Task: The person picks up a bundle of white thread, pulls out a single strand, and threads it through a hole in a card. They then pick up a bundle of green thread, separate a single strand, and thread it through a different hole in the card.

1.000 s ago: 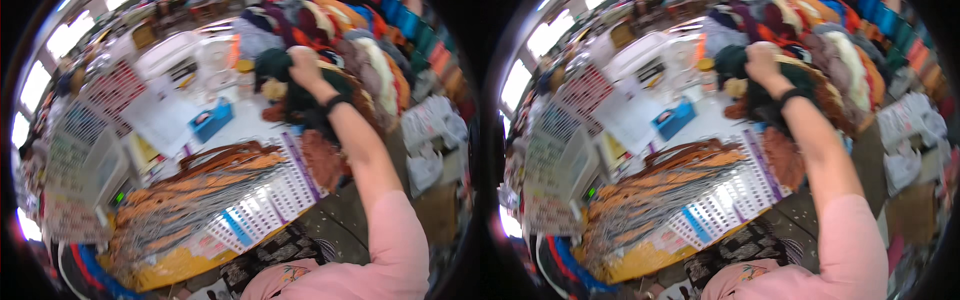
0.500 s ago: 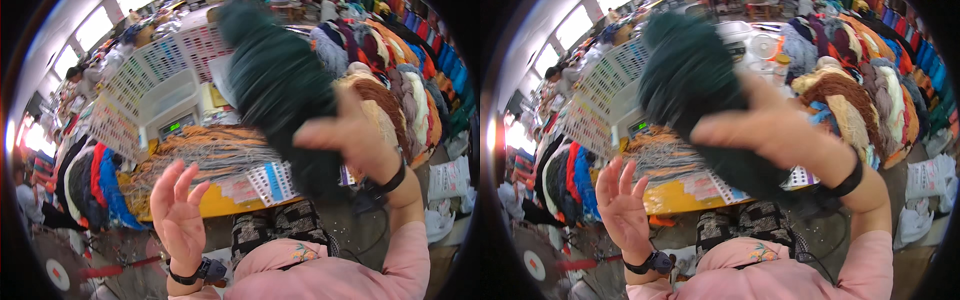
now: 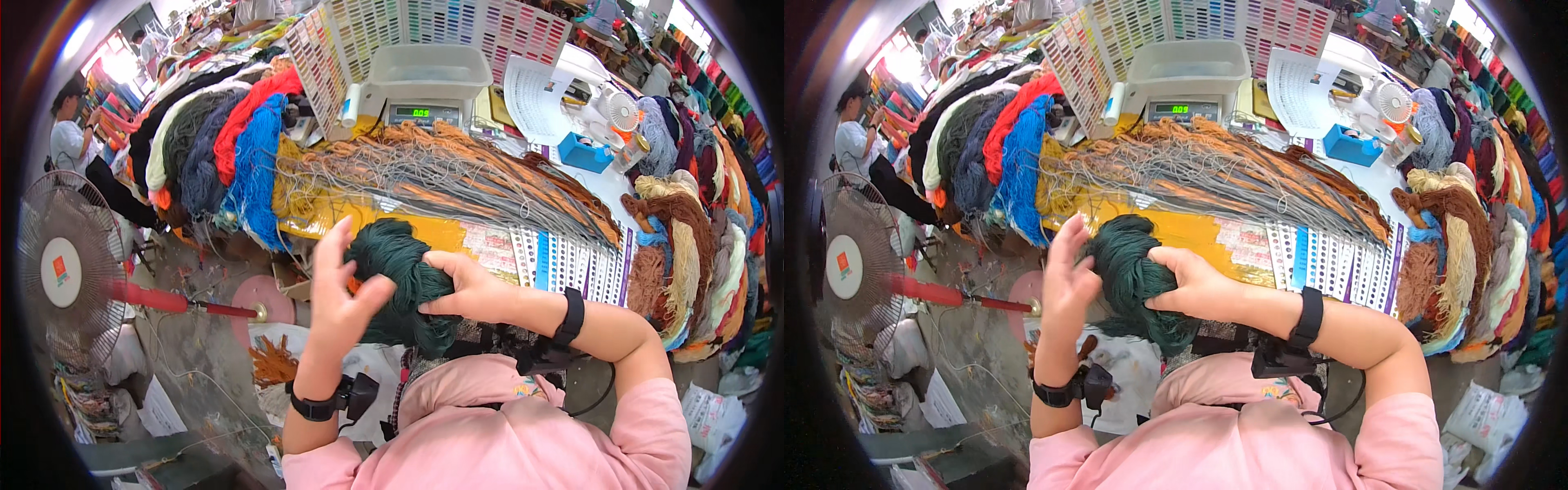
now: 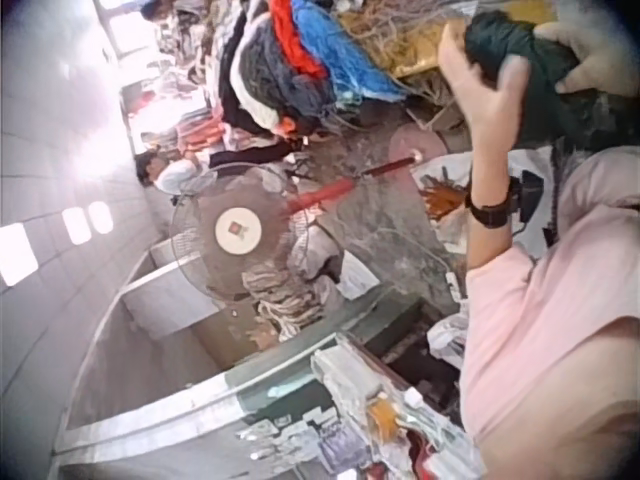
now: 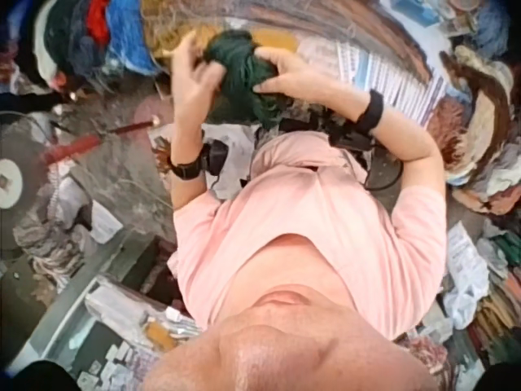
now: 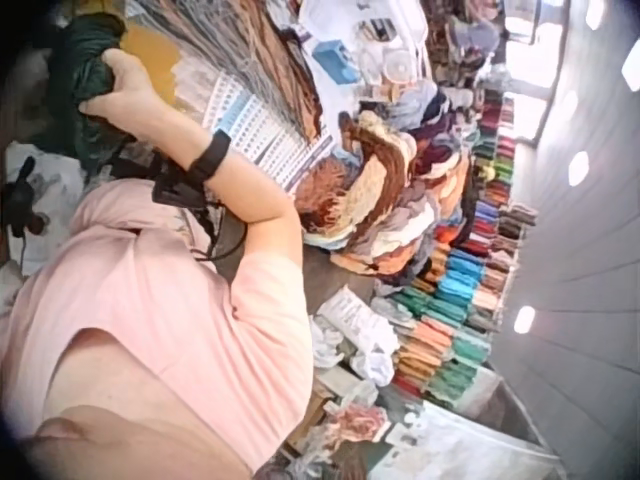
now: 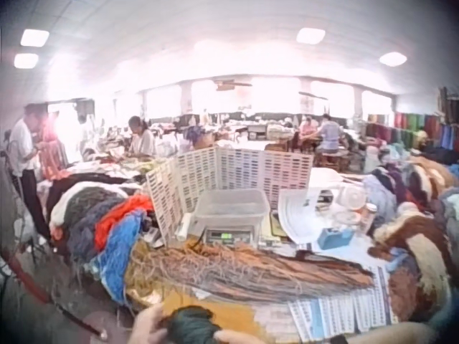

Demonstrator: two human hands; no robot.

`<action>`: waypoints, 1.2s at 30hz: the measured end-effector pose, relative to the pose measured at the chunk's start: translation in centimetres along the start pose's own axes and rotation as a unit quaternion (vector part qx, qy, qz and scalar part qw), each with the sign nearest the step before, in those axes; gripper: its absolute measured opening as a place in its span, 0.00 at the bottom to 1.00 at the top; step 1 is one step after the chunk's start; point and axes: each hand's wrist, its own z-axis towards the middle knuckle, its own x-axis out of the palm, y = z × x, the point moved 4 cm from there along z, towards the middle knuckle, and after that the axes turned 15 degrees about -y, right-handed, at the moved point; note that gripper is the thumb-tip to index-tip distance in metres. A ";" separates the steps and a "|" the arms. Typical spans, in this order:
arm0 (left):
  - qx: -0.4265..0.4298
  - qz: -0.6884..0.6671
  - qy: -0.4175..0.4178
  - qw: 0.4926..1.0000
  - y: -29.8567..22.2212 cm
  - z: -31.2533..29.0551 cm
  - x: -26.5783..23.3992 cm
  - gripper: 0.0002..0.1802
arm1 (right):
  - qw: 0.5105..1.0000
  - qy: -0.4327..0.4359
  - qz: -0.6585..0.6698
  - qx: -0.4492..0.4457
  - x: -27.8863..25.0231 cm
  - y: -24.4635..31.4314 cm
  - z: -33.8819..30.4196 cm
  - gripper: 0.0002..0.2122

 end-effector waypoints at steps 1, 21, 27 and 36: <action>0.011 0.018 0.045 0.999 1.2 -0.4 0.6 0.44 | 1.000 0.010 -0.008 0.003 0.6 -0.1 0.1 0.13; -0.211 -0.258 0.192 0.923 8.9 1.5 -5.4 0.24 | 0.975 0.209 -0.005 -0.071 2.3 -0.6 1.3 0.07; -0.096 -0.030 0.076 0.992 6.9 3.1 -9.8 0.25 | 0.981 0.173 0.072 0.053 2.6 -2.9 1.9 0.06; -0.086 -0.299 -0.051 0.949 7.2 4.7 -12.5 0.27 | 0.964 0.119 0.178 0.159 2.8 -4.1 3.3 0.03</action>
